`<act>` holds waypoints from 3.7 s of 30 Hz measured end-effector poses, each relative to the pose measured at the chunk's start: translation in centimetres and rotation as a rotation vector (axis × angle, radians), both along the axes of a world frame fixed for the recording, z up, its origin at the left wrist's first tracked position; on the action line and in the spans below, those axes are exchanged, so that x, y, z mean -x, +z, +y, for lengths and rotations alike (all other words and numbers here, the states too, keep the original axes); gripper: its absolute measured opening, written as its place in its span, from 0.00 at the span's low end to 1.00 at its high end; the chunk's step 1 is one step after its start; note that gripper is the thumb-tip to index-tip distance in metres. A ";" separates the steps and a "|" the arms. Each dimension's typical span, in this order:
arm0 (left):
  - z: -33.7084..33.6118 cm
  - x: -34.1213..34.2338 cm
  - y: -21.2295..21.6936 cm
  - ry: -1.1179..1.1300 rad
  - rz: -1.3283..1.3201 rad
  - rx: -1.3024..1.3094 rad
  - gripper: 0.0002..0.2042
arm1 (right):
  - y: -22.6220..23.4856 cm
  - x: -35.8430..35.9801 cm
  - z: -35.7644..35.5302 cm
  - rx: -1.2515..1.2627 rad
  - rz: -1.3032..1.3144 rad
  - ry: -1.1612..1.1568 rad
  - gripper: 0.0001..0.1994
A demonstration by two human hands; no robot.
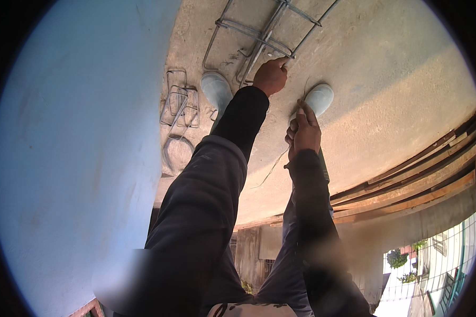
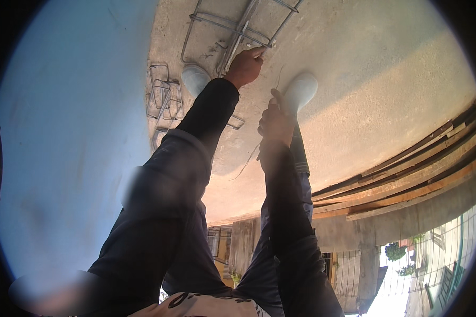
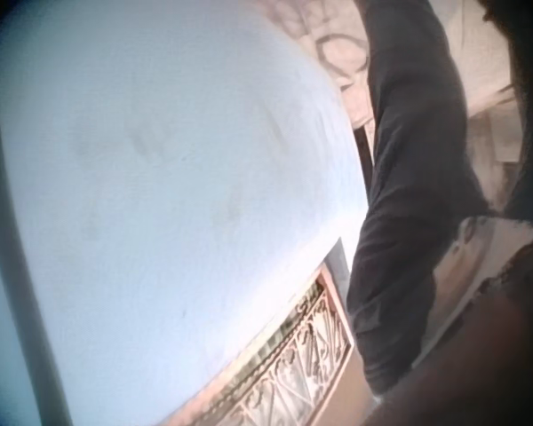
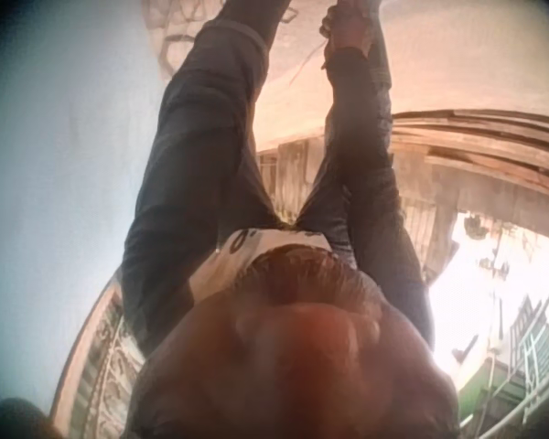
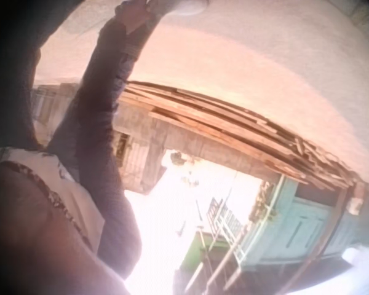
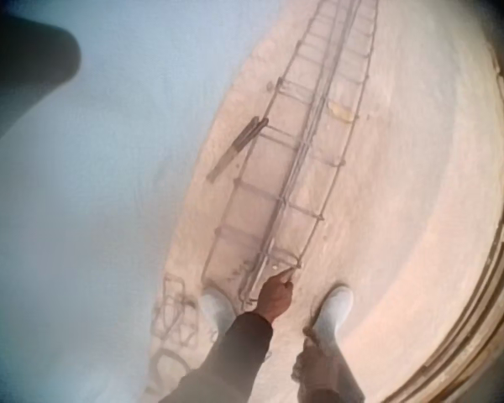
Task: The person sits on a concrete floor and uses pliers to twist wire ties, securing a rectangular metal grid to a larger wire mesh. They repeatedly pick up ties, wrap them around the grid intersections, and twist them tight with pliers.
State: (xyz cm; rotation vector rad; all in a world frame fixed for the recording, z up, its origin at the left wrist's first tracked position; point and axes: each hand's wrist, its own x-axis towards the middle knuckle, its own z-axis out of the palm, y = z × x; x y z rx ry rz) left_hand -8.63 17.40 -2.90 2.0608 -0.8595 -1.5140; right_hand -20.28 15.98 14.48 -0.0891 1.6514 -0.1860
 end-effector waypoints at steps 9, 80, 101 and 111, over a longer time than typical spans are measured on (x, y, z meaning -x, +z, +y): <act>-4.7 -2.2 2.0 0.128 -0.229 0.081 0.13 | -21.0 4.1 -8.3 0.276 0.218 0.871 0.11; 2.9 1.3 -12.6 0.527 0.526 -0.177 0.11 | -18.5 1.1 -10.1 0.639 0.235 1.773 0.12; -3.9 5.3 1.8 1.300 0.276 -0.199 0.06 | -17.5 0.9 -6.8 0.600 0.330 1.465 0.09; -2.4 6.7 1.1 0.801 -0.105 0.152 0.05 | -18.5 1.9 -5.8 0.617 0.185 1.222 0.14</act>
